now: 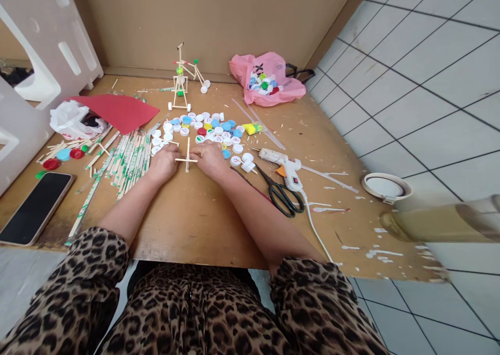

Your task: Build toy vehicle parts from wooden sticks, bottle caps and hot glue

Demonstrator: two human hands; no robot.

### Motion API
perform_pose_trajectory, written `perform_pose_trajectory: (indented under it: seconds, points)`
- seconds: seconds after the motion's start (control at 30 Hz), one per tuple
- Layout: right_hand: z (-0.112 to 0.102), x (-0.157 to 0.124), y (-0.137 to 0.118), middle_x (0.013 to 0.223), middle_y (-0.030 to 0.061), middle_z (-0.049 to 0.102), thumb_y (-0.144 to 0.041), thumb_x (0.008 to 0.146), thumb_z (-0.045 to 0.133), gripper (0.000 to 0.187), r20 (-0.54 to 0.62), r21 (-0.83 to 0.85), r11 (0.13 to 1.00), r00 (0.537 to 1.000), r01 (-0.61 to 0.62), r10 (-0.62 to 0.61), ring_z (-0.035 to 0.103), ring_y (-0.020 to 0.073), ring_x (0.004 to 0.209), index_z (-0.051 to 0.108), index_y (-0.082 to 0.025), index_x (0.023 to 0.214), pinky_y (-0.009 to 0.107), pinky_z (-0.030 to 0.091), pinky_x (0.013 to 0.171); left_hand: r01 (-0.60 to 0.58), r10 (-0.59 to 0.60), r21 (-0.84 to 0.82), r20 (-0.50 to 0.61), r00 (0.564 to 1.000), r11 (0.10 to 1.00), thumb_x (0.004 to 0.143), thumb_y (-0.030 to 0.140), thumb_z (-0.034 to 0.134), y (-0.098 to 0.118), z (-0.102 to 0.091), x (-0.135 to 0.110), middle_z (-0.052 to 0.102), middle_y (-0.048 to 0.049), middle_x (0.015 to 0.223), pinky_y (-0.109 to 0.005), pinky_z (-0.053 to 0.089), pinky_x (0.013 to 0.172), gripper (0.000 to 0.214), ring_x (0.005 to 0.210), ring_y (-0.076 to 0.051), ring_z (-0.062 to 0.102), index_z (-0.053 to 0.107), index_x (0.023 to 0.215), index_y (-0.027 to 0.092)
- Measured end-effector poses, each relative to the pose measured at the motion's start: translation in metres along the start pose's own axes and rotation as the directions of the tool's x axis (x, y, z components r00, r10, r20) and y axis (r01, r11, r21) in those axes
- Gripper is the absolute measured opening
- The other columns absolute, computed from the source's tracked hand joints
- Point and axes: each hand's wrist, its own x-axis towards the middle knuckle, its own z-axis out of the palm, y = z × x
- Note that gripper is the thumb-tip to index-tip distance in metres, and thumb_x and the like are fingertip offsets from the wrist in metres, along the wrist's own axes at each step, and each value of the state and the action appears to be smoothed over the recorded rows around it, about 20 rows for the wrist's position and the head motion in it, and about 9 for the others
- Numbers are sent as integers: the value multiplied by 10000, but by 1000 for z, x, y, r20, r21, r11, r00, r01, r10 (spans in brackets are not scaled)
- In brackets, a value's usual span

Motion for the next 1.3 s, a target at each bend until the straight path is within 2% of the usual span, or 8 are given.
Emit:
perform_pose_trajectory:
  seconds: [0.27,0.6,0.87,1.17,1.3]
  points:
    - [-4,-1,1,820,36,732,-229,906,528,284,2,0,1000,1000,-7,7,564,200,876,795,-250,812,335,322,810,17,-18,16,24,1000,1000,886,162,454,1,-2,0,698,-103,900,-316,505,747,313,890,-231,629,765,872,193]
    - [-22,-12,-1,990,60,762,-221,908,505,291,29,-131,987,994,-97,102,563,277,1045,792,-258,870,405,313,864,59,-58,-4,59,997,998,891,133,471,7,-10,-1,716,-116,968,-338,517,813,298,965,-249,650,764,930,173]
    - [-42,-39,9,1098,79,750,-245,934,480,328,-11,-177,962,977,-210,212,554,283,1115,767,-270,1091,406,322,892,53,-54,6,50,997,999,871,94,432,6,-8,-1,725,-122,1016,-368,531,842,348,999,-265,653,759,972,159]
    - [-38,-51,33,1129,81,749,-268,918,486,311,-121,-140,966,973,-215,199,566,295,1108,772,-244,1036,436,338,901,63,-64,16,52,997,998,857,105,436,4,-10,-1,724,-131,997,-373,529,826,335,973,-271,657,754,947,164]
    - [-40,-50,32,1129,86,743,-269,924,473,317,-108,-186,962,977,-201,183,552,299,1106,769,-245,1036,437,342,883,75,-75,6,71,995,997,853,114,447,5,-14,-2,723,-136,1025,-380,525,831,325,1006,-288,650,749,963,166]
